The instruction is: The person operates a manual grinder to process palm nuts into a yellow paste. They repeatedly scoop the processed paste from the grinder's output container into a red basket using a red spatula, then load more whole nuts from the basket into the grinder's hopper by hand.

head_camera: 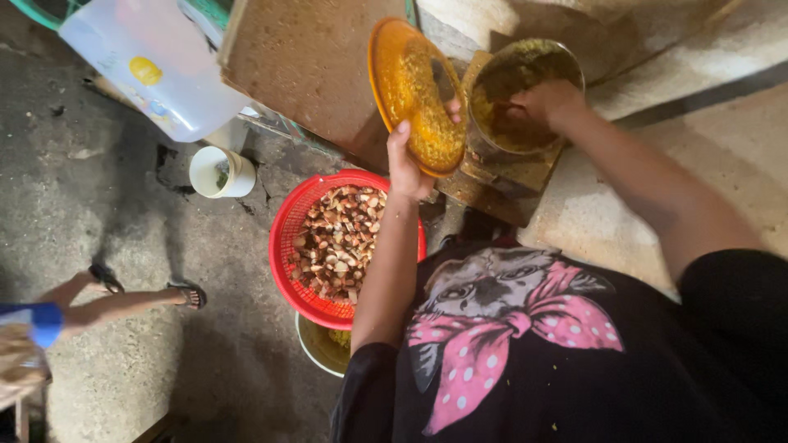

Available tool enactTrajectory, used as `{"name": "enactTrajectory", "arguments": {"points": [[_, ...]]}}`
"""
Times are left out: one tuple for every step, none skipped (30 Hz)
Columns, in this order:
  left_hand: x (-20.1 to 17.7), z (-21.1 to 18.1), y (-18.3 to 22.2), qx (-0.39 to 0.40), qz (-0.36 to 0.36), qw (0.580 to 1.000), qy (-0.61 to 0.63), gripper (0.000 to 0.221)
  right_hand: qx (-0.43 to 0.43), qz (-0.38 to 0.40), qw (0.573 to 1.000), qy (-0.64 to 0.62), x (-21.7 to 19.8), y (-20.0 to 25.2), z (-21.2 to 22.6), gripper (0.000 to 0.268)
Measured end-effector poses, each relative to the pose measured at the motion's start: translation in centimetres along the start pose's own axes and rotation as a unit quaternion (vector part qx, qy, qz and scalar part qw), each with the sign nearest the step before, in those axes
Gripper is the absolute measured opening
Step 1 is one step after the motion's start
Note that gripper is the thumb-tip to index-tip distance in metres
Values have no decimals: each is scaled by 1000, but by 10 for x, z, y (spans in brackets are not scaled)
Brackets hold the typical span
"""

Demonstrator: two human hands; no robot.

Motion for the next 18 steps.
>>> {"name": "enactTrajectory", "arguments": {"points": [[1,4,-2,-7,4,1000,6,77,9,23,1000,1,-7,9,-3,44],[3,10,-3,-15,7,1000,12,76,18,47,999,2,-14,19,-8,44],[5,13,-6,-20,10,1000,18,76,25,69,997,5,-20,27,-10,44],[7,16,-8,-21,18,999,16,75,26,43,999,17,-29,31,-14,41],[9,19,-10,-24,25,999,15,75,27,17,999,30,-38,35,-22,38],[9,22,-12,-27,32,999,13,75,28,-8,999,42,-43,38,-28,35],[10,26,-12,-33,31,999,20,75,31,-39,998,46,-42,43,-34,34],[10,29,-12,-39,29,998,28,75,35,-70,996,50,-41,46,-41,33],[10,28,-14,-43,30,998,32,75,38,-104,992,54,-42,43,-46,33],[10,27,-15,-38,33,998,31,75,35,-132,987,79,-40,40,-47,32],[11,26,-17,-32,38,998,32,75,32,-160,981,107,-38,36,-49,32],[12,26,-18,-27,42,998,33,74,30,-187,973,134,-33,31,-49,33],[13,26,-19,-30,39,998,34,75,47,-226,956,182,-29,26,-48,31],[14,26,-18,-32,36,998,34,75,63,-264,935,229,-23,22,-46,31],[14,26,-17,-35,32,998,34,75,77,-301,910,276,-16,18,-43,34],[15,26,-15,-33,32,998,35,75,86,-241,928,271,-3,12,-42,31],[16,25,-16,-30,34,998,35,75,96,-182,942,267,8,6,-43,28],[18,25,-16,-27,37,998,36,74,106,-122,952,261,19,1,-44,26]]}}
Point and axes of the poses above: each hand's wrist, its own y-axis away from the middle knuckle, its own x-axis out of the palm, z = x × y, the point moved 3 cm from there along -y, towards the middle knuckle, and after that the axes turned 5 degrees about x, right-handed, at the moved point
